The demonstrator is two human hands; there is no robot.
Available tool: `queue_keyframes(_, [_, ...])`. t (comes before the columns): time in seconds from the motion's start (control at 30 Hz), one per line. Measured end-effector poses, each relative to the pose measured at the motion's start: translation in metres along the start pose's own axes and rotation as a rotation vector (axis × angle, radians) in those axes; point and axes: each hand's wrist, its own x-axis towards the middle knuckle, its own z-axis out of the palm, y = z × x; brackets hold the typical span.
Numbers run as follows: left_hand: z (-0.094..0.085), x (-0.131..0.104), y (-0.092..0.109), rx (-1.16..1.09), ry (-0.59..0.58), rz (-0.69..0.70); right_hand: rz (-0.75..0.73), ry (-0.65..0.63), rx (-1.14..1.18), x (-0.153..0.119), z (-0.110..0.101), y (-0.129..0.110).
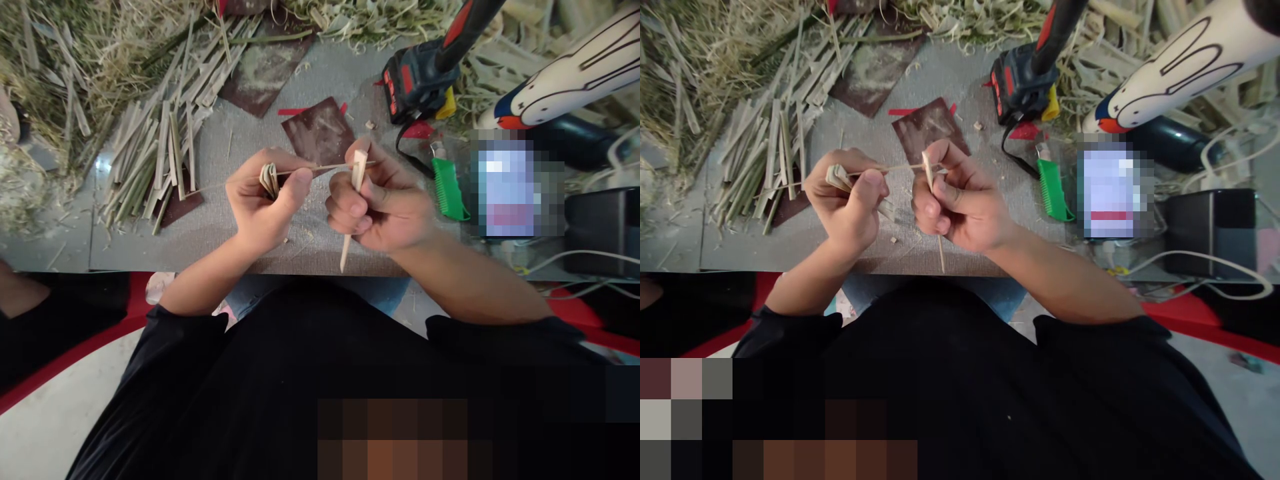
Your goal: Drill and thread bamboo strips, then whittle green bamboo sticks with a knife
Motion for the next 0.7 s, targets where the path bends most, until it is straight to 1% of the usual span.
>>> queue_keyframes(0.1, [-0.004, -0.002, 0.000, 0.038, -0.045, 0.005, -0.039, 0.001, -0.002, 0.000, 0.003, 0.001])
queue_keyframes(0.17, [-0.004, -0.002, 0.001, 0.054, -0.089, -0.001, -0.070, -0.021, 0.028, 0.001, 0.004, 0.002])
queue_keyframes(0.2, [-0.003, -0.002, 0.002, 0.060, -0.100, 0.018, -0.061, -0.038, 0.041, 0.001, 0.004, 0.003])
queue_keyframes(0.33, [0.003, 0.002, 0.008, 0.092, -0.052, 0.260, 0.027, -0.103, 0.070, 0.001, 0.004, 0.008])
queue_keyframes(0.4, [0.005, 0.003, 0.009, 0.108, -0.069, 0.317, -0.006, -0.104, 0.065, 0.001, 0.005, 0.012])
queue_keyframes(0.5, [0.006, 0.002, 0.009, 0.084, -0.174, 0.283, -0.118, -0.074, 0.012, 0.001, 0.007, 0.017])
queue_keyframes(0.63, [0.011, 0.000, 0.008, -0.094, -0.301, 0.179, -0.281, -0.018, -0.085, 0.000, 0.006, 0.026])
queue_keyframes(0.7, [0.012, -0.001, 0.007, -0.139, -0.358, 0.139, -0.382, 0.028, -0.182, -0.002, 0.005, 0.031])
